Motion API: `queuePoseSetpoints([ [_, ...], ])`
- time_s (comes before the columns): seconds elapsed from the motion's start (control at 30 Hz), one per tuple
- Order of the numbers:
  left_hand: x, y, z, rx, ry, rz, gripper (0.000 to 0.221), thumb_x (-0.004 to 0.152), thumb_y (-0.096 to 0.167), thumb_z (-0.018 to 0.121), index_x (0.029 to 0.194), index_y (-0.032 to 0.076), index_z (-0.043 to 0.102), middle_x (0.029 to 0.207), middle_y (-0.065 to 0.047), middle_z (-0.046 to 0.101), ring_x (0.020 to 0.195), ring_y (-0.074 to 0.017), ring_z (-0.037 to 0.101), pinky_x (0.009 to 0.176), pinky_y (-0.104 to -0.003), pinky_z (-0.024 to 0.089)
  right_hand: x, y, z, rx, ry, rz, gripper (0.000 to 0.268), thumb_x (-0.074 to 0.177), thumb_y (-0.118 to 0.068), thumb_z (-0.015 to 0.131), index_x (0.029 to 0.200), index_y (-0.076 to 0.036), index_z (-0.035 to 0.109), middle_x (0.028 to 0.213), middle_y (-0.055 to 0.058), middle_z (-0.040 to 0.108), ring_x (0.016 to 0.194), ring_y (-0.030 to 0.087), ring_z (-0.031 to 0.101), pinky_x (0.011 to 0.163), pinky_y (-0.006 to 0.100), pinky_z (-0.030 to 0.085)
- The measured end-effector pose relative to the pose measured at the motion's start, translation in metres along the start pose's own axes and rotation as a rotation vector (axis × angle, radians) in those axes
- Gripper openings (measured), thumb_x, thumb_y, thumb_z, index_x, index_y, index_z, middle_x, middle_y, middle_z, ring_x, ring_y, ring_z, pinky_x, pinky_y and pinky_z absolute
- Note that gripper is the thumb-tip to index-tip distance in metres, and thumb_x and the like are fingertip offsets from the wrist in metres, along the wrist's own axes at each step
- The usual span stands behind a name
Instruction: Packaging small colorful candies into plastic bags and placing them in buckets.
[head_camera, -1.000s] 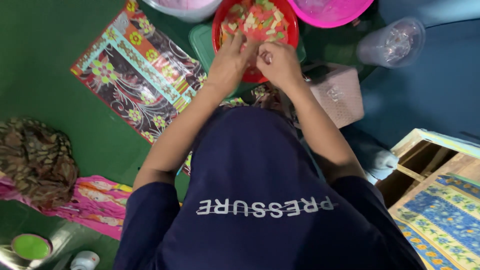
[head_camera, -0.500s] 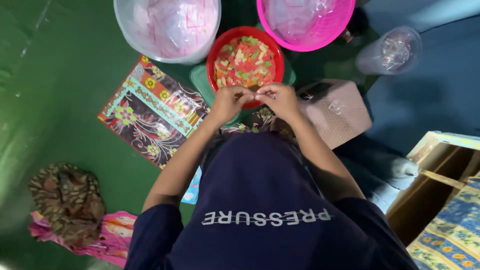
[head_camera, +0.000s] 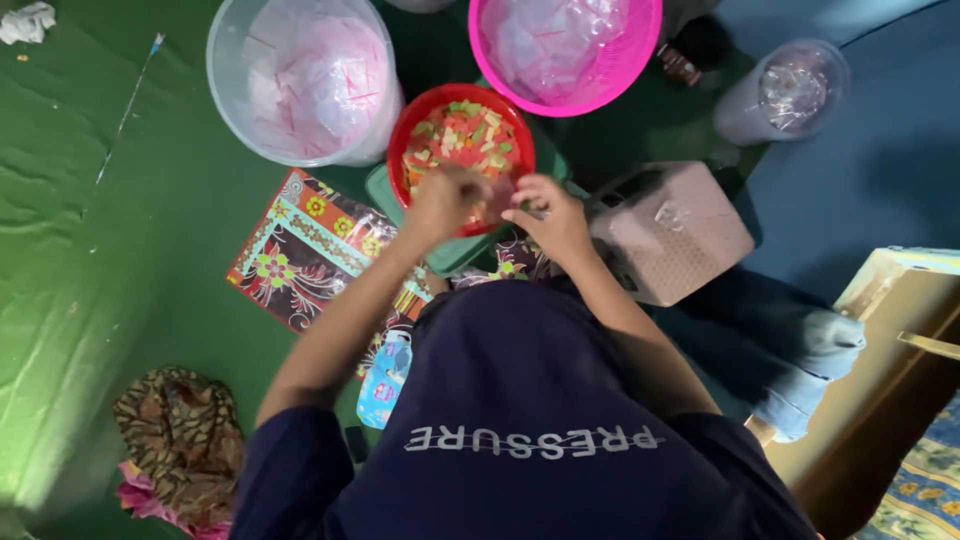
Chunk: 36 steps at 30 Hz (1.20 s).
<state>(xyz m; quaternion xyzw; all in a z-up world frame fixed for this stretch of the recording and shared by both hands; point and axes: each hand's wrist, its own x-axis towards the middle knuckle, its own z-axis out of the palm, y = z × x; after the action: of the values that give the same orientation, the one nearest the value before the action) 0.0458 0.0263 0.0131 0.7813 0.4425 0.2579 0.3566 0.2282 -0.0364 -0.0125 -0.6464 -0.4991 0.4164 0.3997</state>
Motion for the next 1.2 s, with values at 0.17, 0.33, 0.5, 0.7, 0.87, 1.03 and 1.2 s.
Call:
queuePoseSetpoints([
  [0.17, 0.101, -0.03, -0.073, -0.034, 0.288, -0.035, 0.014, 0.078, 0.001, 0.05, 0.084, 0.009, 0.06, 0.071, -0.003, 0.063, 0.057, -0.0117, 0.056, 0.049, -0.028, 0.044, 0.003, 0.031, -0.042, 0.085, 0.07, 0.045, 0.025, 0.08, -0.021, 0.068, 0.102, -0.012, 0.061, 0.09, 0.002, 0.067, 0.082, 0.01, 0.061, 0.078, 0.022, 0.046],
  [0.33, 0.141, -0.04, -0.087, 0.041, 0.419, -0.045, 0.013, 0.078, 0.004, 0.057, 0.068, 0.012, 0.057, 0.057, -0.001, 0.059, 0.047, -0.0084, 0.05, 0.039, -0.029, 0.041, -0.019, 0.059, -0.078, -0.064, 0.103, 0.146, 0.022, 0.081, -0.029, 0.063, 0.095, -0.012, 0.067, 0.095, 0.001, 0.068, 0.092, 0.012, 0.063, 0.082, 0.026, 0.046],
  [0.5, 0.166, -0.061, -0.041, 0.198, 0.289, 0.07, 0.013, 0.075, 0.005, 0.06, 0.067, 0.013, 0.055, 0.057, -0.001, 0.056, 0.05, -0.0105, 0.047, 0.041, -0.034, 0.037, -0.051, 0.094, -0.102, -0.028, 0.135, 0.304, 0.024, 0.081, -0.026, 0.061, 0.096, -0.009, 0.067, 0.093, 0.004, 0.068, 0.089, 0.012, 0.061, 0.081, 0.026, 0.046],
  [0.7, 0.201, -0.125, 0.079, 0.406, -0.059, 0.114, 0.017, 0.074, 0.014, 0.067, 0.09, 0.012, 0.072, 0.087, -0.013, 0.063, 0.073, -0.0306, 0.064, 0.069, -0.041, 0.051, -0.087, 0.109, -0.121, 0.055, 0.279, 0.63, 0.021, 0.077, -0.023, 0.062, 0.091, -0.009, 0.068, 0.08, 0.002, 0.068, 0.075, 0.009, 0.06, 0.069, 0.023, 0.047],
  [0.87, 0.225, -0.095, 0.15, 0.654, -0.454, -0.059, 0.019, 0.085, 0.012, 0.054, 0.098, 0.013, 0.068, 0.099, -0.014, 0.06, 0.096, -0.0304, 0.053, 0.078, -0.044, 0.048, -0.11, 0.116, -0.142, -0.054, 0.284, 0.603, 0.015, 0.077, -0.022, 0.063, 0.09, -0.017, 0.068, 0.083, 0.0, 0.069, 0.079, 0.008, 0.061, 0.071, 0.024, 0.045],
  [1.03, 0.253, -0.131, 0.214, 1.14, -0.684, 0.176, 0.028, 0.082, 0.002, 0.053, 0.109, 0.002, 0.062, 0.095, -0.014, 0.063, 0.089, -0.0277, 0.058, 0.063, -0.033, 0.056, -0.12, 0.131, -0.152, -0.189, 0.25, 0.738, 0.022, 0.074, -0.029, 0.06, 0.093, -0.019, 0.068, 0.087, 0.003, 0.069, 0.083, 0.015, 0.063, 0.074, 0.029, 0.046],
  [1.2, 0.268, -0.181, 0.251, 0.851, -0.468, 0.07, 0.024, 0.084, 0.007, 0.048, 0.093, 0.002, 0.069, 0.086, -0.016, 0.066, 0.084, -0.0318, 0.062, 0.065, -0.044, 0.054, -0.135, 0.153, -0.162, -0.271, 0.122, 0.751, 0.023, 0.076, -0.03, 0.061, 0.094, -0.018, 0.067, 0.088, 0.003, 0.07, 0.084, 0.018, 0.064, 0.074, 0.03, 0.046],
])
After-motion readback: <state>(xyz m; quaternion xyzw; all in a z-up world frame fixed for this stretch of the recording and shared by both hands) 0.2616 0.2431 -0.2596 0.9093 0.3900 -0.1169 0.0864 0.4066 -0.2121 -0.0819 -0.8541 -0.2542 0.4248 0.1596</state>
